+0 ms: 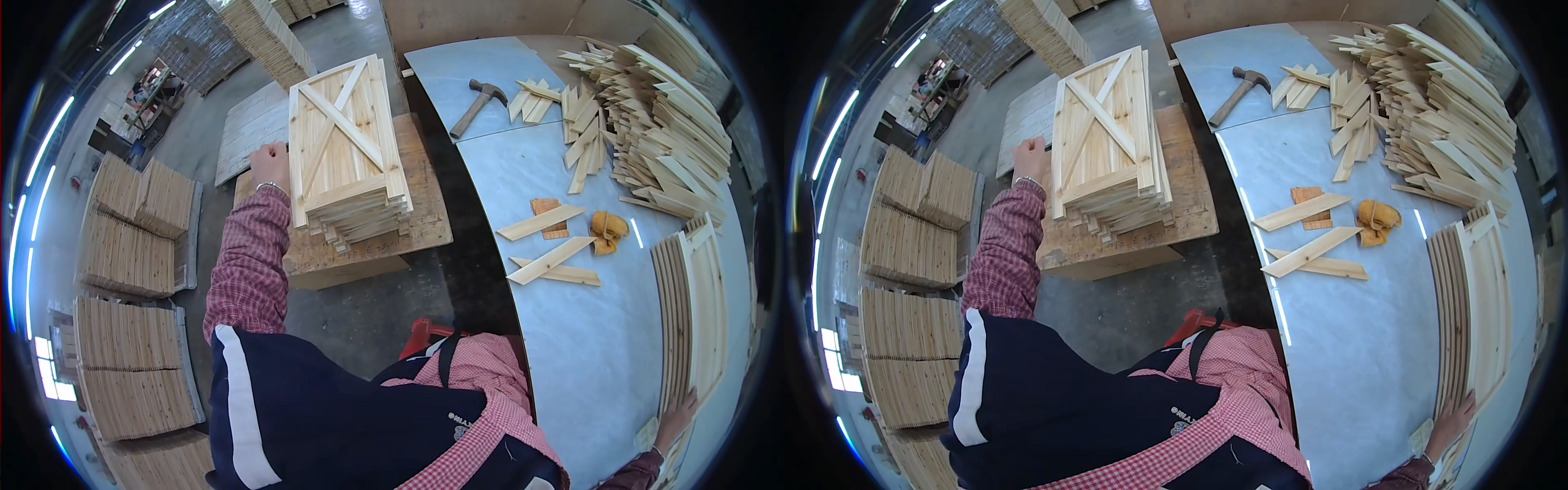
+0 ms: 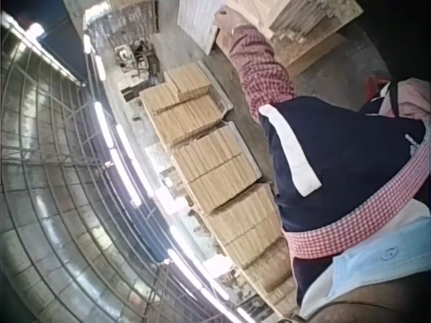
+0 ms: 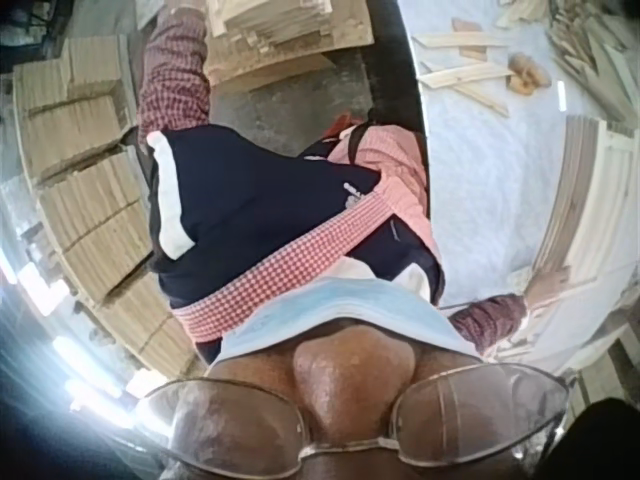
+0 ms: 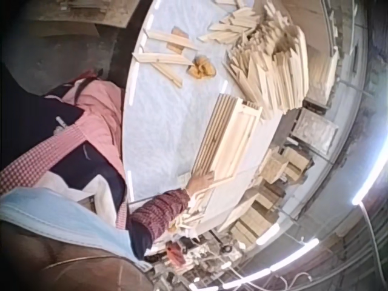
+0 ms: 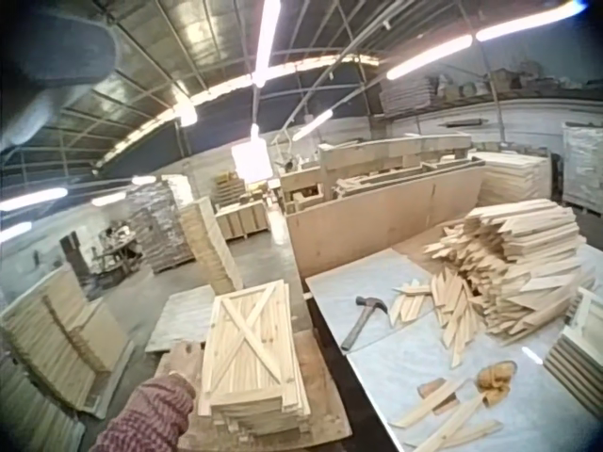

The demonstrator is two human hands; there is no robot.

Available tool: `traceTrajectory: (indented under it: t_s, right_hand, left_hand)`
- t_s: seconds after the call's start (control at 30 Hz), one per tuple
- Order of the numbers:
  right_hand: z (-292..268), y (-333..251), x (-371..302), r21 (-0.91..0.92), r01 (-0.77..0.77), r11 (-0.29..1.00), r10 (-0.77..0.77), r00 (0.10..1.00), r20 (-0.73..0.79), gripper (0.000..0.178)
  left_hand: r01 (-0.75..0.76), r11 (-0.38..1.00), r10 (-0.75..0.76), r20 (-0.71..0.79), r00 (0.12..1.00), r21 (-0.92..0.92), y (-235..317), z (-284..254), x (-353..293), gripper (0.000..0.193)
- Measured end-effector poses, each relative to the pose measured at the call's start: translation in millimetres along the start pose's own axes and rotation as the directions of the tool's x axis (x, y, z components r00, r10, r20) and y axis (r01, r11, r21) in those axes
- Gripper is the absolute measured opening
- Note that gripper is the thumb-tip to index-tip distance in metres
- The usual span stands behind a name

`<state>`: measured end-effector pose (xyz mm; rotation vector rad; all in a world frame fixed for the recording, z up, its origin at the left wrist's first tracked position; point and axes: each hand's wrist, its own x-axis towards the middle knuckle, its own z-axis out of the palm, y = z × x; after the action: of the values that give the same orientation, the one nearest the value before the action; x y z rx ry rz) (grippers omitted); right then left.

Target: Assembling decorative wooden panels by gluing and nailing cross-braces onto baseboards.

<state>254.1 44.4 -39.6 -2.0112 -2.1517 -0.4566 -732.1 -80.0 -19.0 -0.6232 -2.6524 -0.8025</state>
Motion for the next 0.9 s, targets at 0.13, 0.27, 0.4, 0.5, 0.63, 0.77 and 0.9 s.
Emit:
traceTrajectory:
  t_s: [0.13, 0.27, 0.4, 0.5, 0.63, 0.77, 0.9]
  right_hand:
    - [-3, 12, 15, -0.042, -0.133, 0.99, 0.137, 0.98, 0.142, 0.058]
    - [-19, 6, 19, -0.087, -0.207, 0.974, 0.224, 0.915, 0.337, 0.06]
    - [-38, -35, -34, -0.074, 0.266, 0.961, -0.269, 0.963, -0.033, 0.074]
    - [-70, -96, -70, -0.128, 0.26, 0.957, -0.276, 0.953, -0.129, 0.061]
    - [-131, -160, -153, -0.11, 0.215, 0.97, -0.214, 0.977, 0.023, 0.058]
    - [-150, -197, -217, 0.048, 0.222, 0.974, -0.224, 0.973, 0.059, 0.054]
    - [-138, -209, -242, 0.12, 0.146, 0.982, -0.169, 0.962, 0.216, 0.05]
  left_hand:
    - [-0.153, 0.977, 0.15, -0.032, 0.988, -0.148, 26, -6, -27, 0.033]
    - [-0.238, 0.93, 0.243, -0.016, 0.97, -0.281, 65, -15, -55, 0.031]
    - [-0.346, 0.728, 0.491, 0.097, 0.866, -0.592, 125, 5, -93, 0.023]
    - [-0.441, 0.623, 0.673, 0.154, 0.724, -0.646, 178, -14, -144, 0.022]
    - [-0.461, 0.383, 0.873, 0.151, 0.464, -0.8, 239, -32, -231, 0.024]
    - [-0.499, 0.106, 0.99, 0.046, 0.131, -0.86, 271, -37, -317, 0.031]
    - [-0.439, -0.08, 0.982, 0.006, -0.191, -0.895, 282, -47, -382, 0.034]
